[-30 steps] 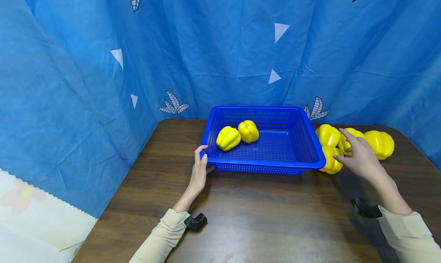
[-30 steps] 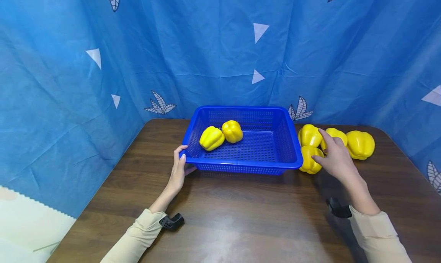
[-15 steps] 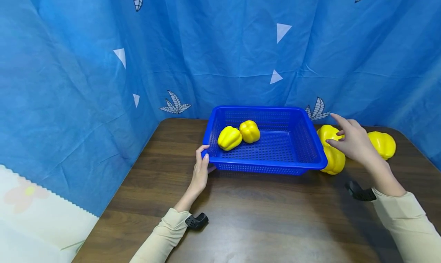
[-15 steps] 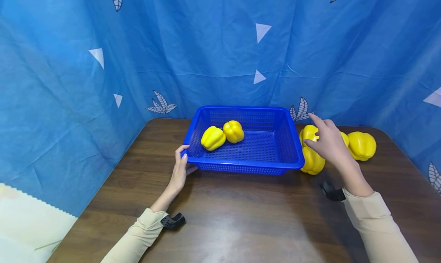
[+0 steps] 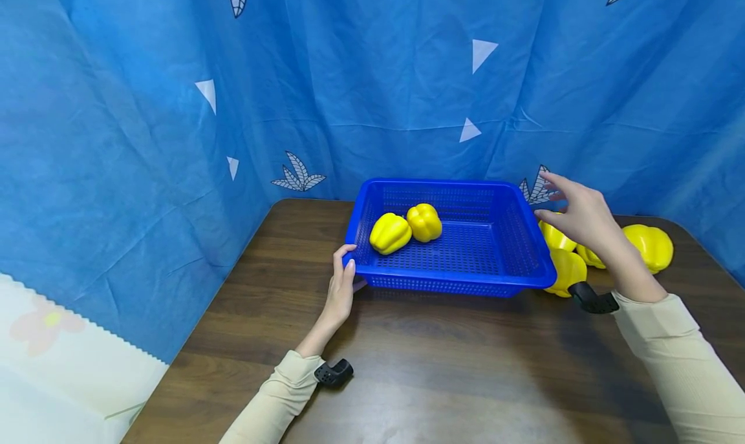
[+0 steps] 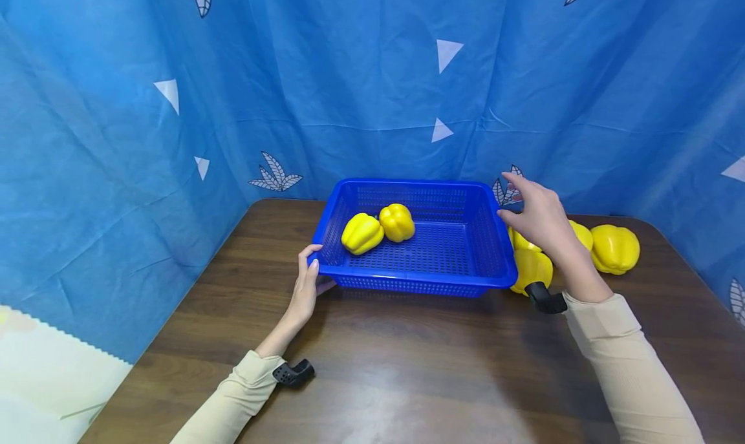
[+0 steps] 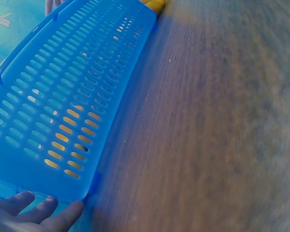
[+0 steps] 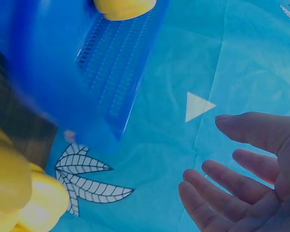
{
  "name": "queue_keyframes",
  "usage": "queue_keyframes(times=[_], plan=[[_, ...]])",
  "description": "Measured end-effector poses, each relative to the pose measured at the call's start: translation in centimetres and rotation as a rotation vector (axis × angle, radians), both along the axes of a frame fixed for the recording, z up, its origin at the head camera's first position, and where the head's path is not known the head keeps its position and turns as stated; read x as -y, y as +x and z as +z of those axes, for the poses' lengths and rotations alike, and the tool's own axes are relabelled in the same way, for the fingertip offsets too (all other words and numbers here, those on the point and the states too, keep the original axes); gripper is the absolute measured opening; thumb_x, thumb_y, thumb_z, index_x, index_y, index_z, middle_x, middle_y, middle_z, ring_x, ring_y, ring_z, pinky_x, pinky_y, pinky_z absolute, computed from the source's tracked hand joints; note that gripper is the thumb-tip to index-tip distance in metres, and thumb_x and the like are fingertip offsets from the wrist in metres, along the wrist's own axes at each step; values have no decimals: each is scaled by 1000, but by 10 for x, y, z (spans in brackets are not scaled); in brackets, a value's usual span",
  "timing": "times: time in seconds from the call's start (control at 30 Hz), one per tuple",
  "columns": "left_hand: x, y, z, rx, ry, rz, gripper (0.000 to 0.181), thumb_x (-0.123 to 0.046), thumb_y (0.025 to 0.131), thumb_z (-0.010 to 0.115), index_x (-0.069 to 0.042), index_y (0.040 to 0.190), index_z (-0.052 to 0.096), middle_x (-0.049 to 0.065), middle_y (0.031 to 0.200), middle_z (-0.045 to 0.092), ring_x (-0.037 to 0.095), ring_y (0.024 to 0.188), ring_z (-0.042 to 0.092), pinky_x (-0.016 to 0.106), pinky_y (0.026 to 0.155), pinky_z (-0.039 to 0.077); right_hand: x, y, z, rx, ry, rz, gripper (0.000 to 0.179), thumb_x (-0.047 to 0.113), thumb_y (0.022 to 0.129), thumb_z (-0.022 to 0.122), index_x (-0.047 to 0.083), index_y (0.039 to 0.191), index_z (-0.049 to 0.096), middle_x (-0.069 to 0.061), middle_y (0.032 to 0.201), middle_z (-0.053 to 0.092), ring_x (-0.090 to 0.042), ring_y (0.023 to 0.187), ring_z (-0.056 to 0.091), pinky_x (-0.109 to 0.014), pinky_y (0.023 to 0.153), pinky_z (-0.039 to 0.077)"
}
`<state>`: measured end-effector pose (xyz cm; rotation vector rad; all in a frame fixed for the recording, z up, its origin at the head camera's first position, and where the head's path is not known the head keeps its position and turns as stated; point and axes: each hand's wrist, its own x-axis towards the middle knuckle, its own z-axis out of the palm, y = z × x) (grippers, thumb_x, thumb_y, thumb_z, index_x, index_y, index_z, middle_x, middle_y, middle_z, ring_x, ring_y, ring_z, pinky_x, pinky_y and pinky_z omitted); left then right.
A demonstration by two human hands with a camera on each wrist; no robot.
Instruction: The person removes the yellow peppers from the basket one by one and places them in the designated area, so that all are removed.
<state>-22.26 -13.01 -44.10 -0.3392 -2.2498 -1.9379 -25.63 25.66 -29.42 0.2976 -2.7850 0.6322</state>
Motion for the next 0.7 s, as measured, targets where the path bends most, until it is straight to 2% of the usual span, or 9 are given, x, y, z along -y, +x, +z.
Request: queue_keyframes(times=[0.17,0.3,0.43,0.57,0.7], plan=[[1,0,0,-16,-11,11,37,-17,101,26,-9,137,27,24,146,25,46,122,45,59,96,45,11,-9,6,19,-10,28,64,12,86,63,5,143,34,-29,131,49,-46,113,50,-62,86,44],[4,-1,-5,-34,6,33,36,-21,102,26,-11,136,28,21,146,28,44,123,45,58,94,47,24,-17,8,30,-15,62,61,13,87,62,4,141,36,-28,130,51,-44,113,51,-60,85,46],[5,0,-9,-46,29,17,37,-25,102,27,-12,137,28,21,146,28,44,124,44,58,93,47,33,-24,10,35,-6,81,59,14,87,61,3,140,38,-29,129,52,-44,112,52,-58,83,48],[2,-2,-9,-55,-2,20,38,-28,101,27,-14,137,29,20,146,27,43,124,44,57,95,47,39,-32,13,59,-4,90,58,14,88,60,4,141,37,-29,131,50,-44,115,51,-59,87,46],[0,-3,-9,-78,-61,52,38,-27,101,27,-15,136,30,19,146,29,40,125,43,57,100,43,44,-41,14,77,-6,109,57,14,88,59,3,141,38,-29,132,50,-45,117,49,-60,94,40]])
